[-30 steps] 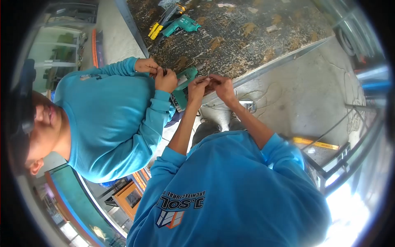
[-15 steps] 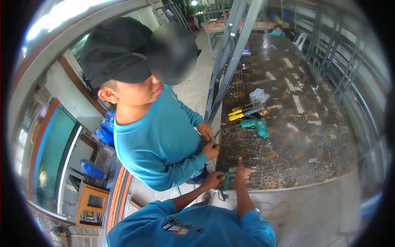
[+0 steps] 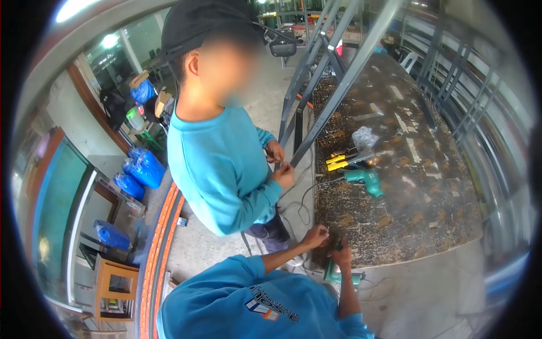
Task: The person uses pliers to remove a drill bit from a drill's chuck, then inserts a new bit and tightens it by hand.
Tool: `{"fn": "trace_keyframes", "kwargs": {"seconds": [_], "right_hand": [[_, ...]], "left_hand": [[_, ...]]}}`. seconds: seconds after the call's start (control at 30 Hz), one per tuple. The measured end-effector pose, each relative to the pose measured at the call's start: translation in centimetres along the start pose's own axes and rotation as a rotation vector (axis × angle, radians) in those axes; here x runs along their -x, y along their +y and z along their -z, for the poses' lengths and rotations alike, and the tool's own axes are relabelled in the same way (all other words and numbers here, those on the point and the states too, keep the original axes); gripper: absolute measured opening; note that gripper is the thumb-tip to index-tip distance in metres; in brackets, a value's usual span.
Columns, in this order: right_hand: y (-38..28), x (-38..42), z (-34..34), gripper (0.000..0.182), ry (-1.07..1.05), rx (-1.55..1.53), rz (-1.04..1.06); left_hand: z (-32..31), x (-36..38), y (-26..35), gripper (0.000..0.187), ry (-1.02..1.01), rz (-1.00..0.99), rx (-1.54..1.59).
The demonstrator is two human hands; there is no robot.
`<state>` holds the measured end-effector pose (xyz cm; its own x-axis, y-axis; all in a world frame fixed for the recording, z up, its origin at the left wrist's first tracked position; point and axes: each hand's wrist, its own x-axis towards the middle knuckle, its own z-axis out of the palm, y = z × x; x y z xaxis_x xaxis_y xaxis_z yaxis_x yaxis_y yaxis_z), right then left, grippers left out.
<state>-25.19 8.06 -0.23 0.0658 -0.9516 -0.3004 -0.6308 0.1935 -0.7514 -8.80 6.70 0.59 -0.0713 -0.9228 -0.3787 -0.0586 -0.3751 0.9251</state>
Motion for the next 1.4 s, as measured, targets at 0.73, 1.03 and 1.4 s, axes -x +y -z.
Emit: {"fn": "trace_keyframes", "kwargs": {"seconds": [0.73, 1.03, 1.4], "right_hand": [[2.2, -0.9, 4.4, 0.059, 0.122, -0.358, 0.059], [-3.1, -2.5, 6.8, 0.034, 0.049, -0.531, -0.293], [3.0, -7.0, 7.6, 0.036, -0.185, -0.522, -0.321]], "left_hand": [[-6.6, -5.9, 3.6, 0.03, 0.011, -0.283, -0.241], [-6.6, -8.7, 3.6, 0.016, -0.081, -0.254, -0.391], [-8.7, -15.9, 3.9, 0.012, -0.398, -0.129, -0.274]]}}
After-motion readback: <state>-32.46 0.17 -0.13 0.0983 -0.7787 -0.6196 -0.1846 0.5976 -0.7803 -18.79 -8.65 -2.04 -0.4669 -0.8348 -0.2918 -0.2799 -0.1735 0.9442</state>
